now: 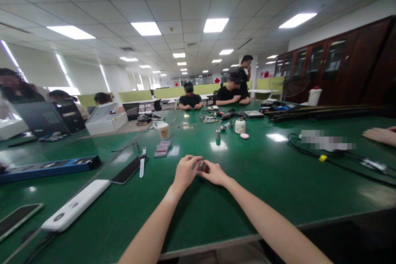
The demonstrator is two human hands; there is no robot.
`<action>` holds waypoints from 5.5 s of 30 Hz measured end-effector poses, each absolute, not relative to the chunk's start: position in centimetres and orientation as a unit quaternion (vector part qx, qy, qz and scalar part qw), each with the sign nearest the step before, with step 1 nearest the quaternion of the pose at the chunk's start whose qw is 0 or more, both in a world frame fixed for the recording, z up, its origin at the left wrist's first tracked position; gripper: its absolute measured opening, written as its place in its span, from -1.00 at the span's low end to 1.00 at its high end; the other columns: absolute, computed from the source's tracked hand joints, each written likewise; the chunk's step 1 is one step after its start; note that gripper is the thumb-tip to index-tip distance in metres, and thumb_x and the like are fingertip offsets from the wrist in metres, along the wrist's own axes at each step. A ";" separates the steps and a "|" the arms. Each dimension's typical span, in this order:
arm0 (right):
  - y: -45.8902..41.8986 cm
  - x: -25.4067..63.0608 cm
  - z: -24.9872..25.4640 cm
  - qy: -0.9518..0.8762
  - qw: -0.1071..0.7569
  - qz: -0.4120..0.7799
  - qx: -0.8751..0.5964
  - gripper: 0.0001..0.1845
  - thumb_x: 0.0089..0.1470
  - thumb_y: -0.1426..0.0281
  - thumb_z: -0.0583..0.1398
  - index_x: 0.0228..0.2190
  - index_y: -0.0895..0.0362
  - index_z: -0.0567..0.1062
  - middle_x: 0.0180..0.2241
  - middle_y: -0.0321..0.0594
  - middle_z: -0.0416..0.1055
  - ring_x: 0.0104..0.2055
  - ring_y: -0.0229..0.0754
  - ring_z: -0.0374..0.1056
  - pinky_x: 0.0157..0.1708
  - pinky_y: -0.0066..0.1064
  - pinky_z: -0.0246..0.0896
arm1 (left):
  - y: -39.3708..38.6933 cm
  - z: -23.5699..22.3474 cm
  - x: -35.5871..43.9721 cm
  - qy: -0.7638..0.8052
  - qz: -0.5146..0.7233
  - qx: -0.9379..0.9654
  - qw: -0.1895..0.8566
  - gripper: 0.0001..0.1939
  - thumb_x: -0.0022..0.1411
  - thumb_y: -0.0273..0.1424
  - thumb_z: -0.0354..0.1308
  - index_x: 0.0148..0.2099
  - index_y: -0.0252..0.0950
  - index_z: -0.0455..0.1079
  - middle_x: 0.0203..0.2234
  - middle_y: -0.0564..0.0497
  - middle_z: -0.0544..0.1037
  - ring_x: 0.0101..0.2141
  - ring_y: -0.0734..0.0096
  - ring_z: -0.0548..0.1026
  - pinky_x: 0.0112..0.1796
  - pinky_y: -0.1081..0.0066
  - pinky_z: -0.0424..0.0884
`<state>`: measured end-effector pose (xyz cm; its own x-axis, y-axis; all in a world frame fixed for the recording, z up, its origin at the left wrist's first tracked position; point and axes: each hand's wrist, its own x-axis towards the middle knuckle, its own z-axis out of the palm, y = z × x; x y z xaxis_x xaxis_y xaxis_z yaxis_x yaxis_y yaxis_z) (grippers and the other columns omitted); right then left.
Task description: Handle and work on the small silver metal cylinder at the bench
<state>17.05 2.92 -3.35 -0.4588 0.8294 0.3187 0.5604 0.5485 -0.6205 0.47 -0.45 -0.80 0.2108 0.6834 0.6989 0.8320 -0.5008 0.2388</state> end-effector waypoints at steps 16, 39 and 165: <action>2.7 17.0 -3.2 -0.821 0.314 0.226 -0.420 -0.63 0.04 0.14 0.21 -0.16 0.08 0.41 -0.41 -0.32 0.49 -0.35 -0.19 0.39 -0.24 -0.33 0.13 | -0.1 -1.0 0.5 -0.497 -0.458 -0.734 0.066 -0.78 0.17 -0.37 0.21 -0.11 -0.14 0.50 -0.34 -0.01 0.60 -0.22 0.21 0.47 -0.14 0.19 0.37; 2.7 16.9 -3.2 -0.820 0.311 0.227 -0.424 -0.57 0.03 0.12 0.22 -0.09 0.05 0.44 -0.40 -0.32 0.48 -0.34 -0.18 0.40 -0.19 -0.30 0.14 | 2.4 -3.5 -3.3 -0.578 -0.446 -0.683 0.028 -0.79 0.07 -0.39 0.27 -0.18 -0.16 0.49 -0.44 0.01 0.64 -0.20 0.13 0.52 -0.14 0.15 0.38; 2.6 15.8 -3.0 -0.856 0.252 0.117 -0.435 -0.60 0.13 0.02 0.10 -0.27 0.10 0.40 -0.34 -0.20 0.50 -0.27 -0.10 0.41 -0.25 -0.33 0.06 | -1.4 -0.1 0.8 -0.510 -0.506 -0.694 0.039 -0.83 0.24 -0.34 0.14 -0.10 -0.14 0.44 -0.31 0.06 0.62 -0.17 0.25 0.50 -0.06 0.24 0.29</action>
